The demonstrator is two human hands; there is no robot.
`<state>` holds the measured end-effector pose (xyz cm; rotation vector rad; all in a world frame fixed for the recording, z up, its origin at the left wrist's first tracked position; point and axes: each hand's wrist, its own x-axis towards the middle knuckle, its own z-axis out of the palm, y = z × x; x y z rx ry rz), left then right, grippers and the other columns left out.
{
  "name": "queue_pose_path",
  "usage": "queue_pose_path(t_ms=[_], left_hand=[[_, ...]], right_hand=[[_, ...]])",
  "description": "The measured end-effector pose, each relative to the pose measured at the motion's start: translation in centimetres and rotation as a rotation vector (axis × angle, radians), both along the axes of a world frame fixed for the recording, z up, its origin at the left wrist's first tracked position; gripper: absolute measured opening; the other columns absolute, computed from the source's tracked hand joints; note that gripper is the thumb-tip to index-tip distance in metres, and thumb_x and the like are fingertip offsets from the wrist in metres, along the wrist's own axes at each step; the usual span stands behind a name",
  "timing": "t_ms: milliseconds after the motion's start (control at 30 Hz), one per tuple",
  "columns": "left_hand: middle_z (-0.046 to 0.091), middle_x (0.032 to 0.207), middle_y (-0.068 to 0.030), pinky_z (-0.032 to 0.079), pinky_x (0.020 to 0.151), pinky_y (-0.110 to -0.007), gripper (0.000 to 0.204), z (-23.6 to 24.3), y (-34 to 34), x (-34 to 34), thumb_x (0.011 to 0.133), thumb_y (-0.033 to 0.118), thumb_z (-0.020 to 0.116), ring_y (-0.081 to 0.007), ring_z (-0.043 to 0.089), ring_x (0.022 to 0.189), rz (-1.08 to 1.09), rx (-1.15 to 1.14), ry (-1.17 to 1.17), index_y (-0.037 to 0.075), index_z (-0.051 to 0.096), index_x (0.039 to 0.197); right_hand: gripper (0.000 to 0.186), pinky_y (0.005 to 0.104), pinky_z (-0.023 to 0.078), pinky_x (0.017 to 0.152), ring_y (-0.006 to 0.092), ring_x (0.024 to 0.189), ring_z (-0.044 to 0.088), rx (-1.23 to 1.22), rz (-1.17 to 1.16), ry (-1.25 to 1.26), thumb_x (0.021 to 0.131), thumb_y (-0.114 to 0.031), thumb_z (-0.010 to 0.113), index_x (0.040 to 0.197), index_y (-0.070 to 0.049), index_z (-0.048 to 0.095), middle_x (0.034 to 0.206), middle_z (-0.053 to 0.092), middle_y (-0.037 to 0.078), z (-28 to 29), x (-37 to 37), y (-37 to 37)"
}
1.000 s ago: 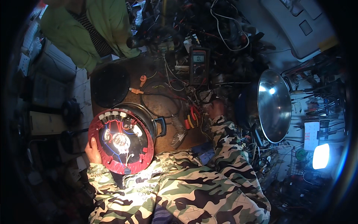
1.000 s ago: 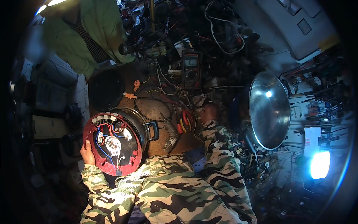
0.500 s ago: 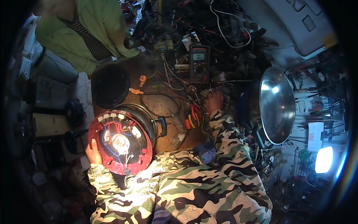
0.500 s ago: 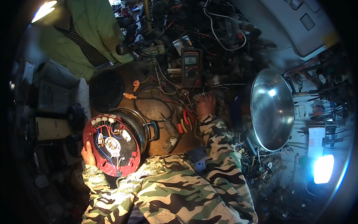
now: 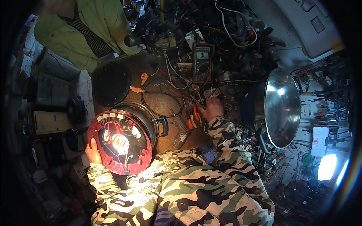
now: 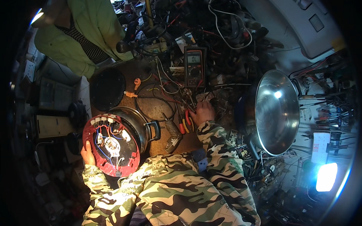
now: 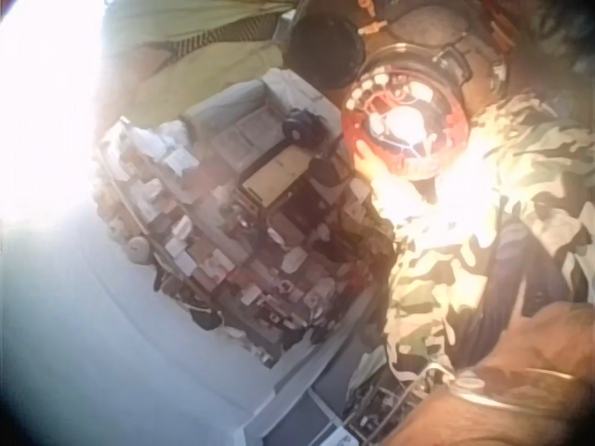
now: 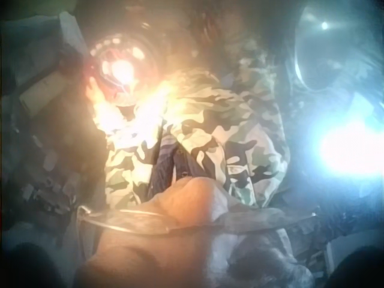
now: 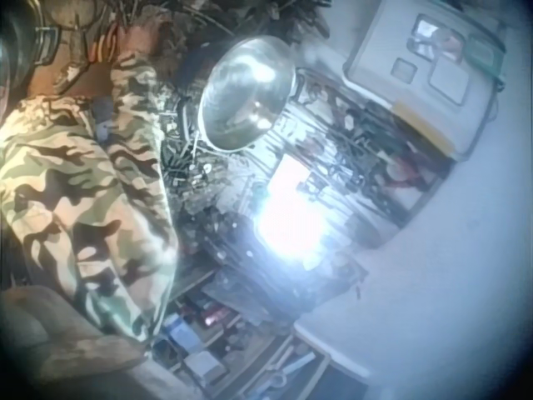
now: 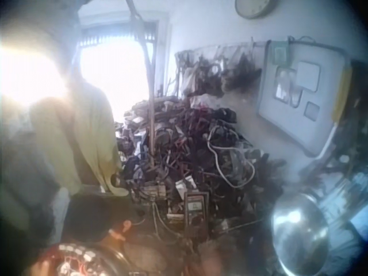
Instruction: The person disassembles a circular electronic component, removes a cover, and uses a soldering iron to work on internal wiring. The person handles wires and small connectors while another person stands nearby.
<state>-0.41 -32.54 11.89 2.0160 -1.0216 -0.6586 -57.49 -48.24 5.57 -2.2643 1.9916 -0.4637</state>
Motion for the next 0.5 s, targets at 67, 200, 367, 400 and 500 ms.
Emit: queue_pose_path(t_ms=[67,200,367,400,500], left_hand=[[0.072,0.104,-0.0085,0.049,0.086,-0.032,0.046,0.2,-0.2,-0.3,0.103,0.038,0.057,-0.015,0.062,0.093,-0.004,0.002,-0.01,-0.005,0.069,0.115],[0.072,0.104,-0.0087,0.049,0.086,-0.032,0.047,0.7,-0.9,-1.1,0.103,0.038,0.057,-0.0149,0.062,0.093,-0.023,-0.004,-0.028,-0.005,0.068,0.115],[0.072,0.103,-0.0092,0.049,0.087,-0.032,0.046,1.0,0.0,-0.6,0.103,0.037,0.057,-0.0152,0.062,0.093,0.019,0.01,-0.06,-0.006,0.069,0.113],[0.072,0.103,-0.0094,0.049,0.087,-0.032,0.046,1.3,-0.4,-1.1,0.103,0.037,0.057,-0.0153,0.062,0.093,0.01,0.005,-0.064,-0.006,0.069,0.113],[0.073,0.102,-0.0098,0.049,0.087,-0.032,0.046,1.1,-1.0,-1.3,0.103,0.037,0.057,-0.0157,0.062,0.093,-0.008,0.013,-0.071,-0.006,0.069,0.113]], right_hand=[[0.047,0.054,0.052,0.079,0.0443,0.092,0.062,0.145,-0.088,0.026,0.078,-0.025,0.083,0.11,0.001,0.06,0.108,0.061,0.023,-1.6,0.5,0.3],[0.043,0.0531,0.053,0.079,0.0461,0.092,0.061,0.182,-0.282,-0.111,0.082,-0.023,0.08,0.112,0.0,0.058,0.104,0.061,0.023,-3.3,0.7,0.1],[0.025,0.055,0.054,0.067,0.0426,0.088,0.065,-0.12,-0.149,-0.155,0.092,-0.018,0.07,0.107,-0.001,0.059,0.095,0.064,0.02,-5.0,1.6,-0.3],[0.022,0.0551,0.054,0.067,0.0395,0.087,0.065,0.021,-0.275,-0.525,0.094,-0.018,0.068,0.105,-0.002,0.06,0.092,0.064,0.017,-5.6,1.4,-0.8],[0.016,0.0534,0.053,0.067,0.0308,0.083,0.065,0.392,-0.578,-1.473,0.098,-0.021,0.064,0.099,-0.005,0.061,0.085,0.063,0.011,-6.8,0.0,-2.4]])
